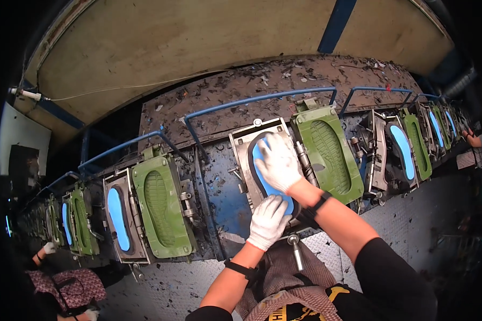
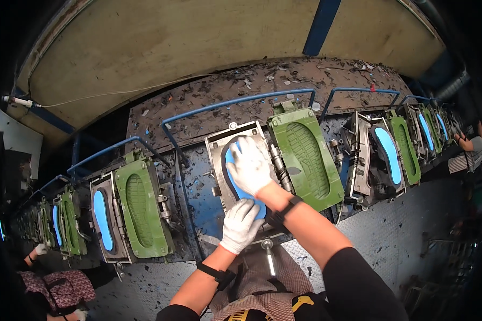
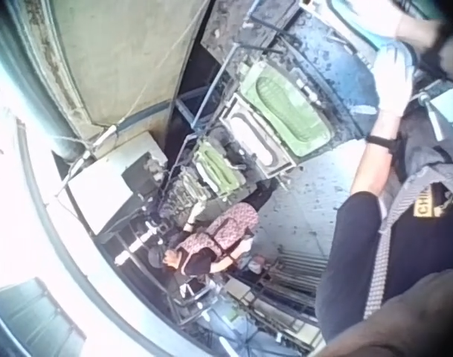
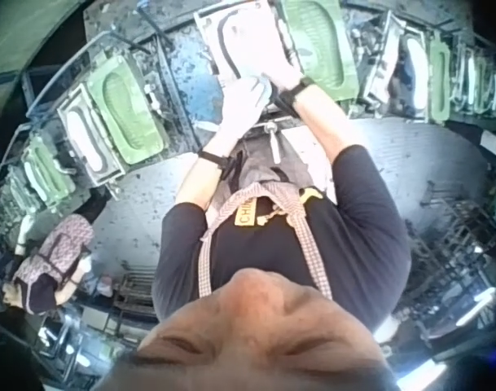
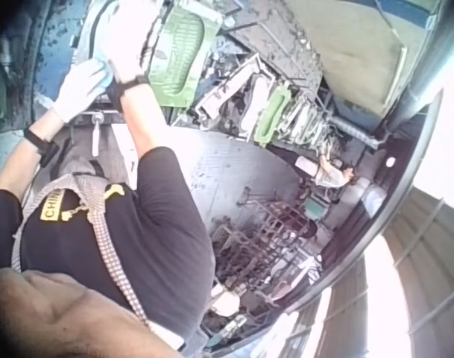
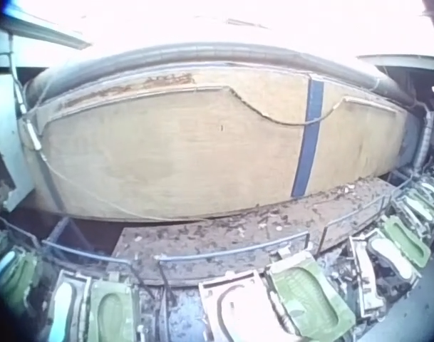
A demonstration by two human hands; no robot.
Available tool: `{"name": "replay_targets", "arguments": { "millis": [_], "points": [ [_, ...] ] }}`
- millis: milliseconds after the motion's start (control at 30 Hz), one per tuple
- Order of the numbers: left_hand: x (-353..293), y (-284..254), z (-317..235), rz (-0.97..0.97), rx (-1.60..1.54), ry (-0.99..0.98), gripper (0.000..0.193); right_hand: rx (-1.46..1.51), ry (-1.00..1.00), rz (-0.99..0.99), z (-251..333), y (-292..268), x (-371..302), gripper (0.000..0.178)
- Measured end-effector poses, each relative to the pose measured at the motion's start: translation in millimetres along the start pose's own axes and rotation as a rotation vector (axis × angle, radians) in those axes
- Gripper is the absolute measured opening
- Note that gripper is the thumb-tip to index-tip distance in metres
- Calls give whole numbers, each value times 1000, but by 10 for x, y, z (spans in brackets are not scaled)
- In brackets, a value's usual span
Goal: The recorder takes shoe components (insoles and uppers) and places them into molds on a conveyor belt system in a shoe factory.
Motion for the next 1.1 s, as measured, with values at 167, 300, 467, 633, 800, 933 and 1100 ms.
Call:
{"name": "replay_targets", "arguments": {
  "millis": [167, 300, 467, 633, 800, 933, 1100],
  "points": [
    [55, 23, 37, 12, -21, -12, 49, 113, 61, 150, -108, 216, 247, 28],
    [177, 68, 19, 50, -44, 28, 50, 103, 52, 123, -222, 189, 310, 31],
    [699, -52, 237, 542, -35, 358, 44, 642, 599, 105, -298, -500, -357, 61],
    [920, -5, 311, 761, -187, 318, 75, 640, 1061, 625, 79, -1540, -1936, 34],
    [1008, 24, 196, 784, -74, 418, 73, 618, 490, 1736, -285, -1198, -1257, 31],
    [1054, -125, 353, 628, -311, 240, 76, 67, -173, 1054, -148, -1396, -1380, 17],
    [592, 27, 1634, -442, -874, -1382, 83, 197, -442, 666, -292, -1437, -1290, 5]
  ]
}}
Point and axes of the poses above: each hand's wrist, its own x-axis towards the middle knuckle, its own y-axis out of the palm, z = x × y, the point moved 1 cm from there along x, towards the middle knuckle, and after that the axes turned 8 degrees about -z, right-handed, at the moved point
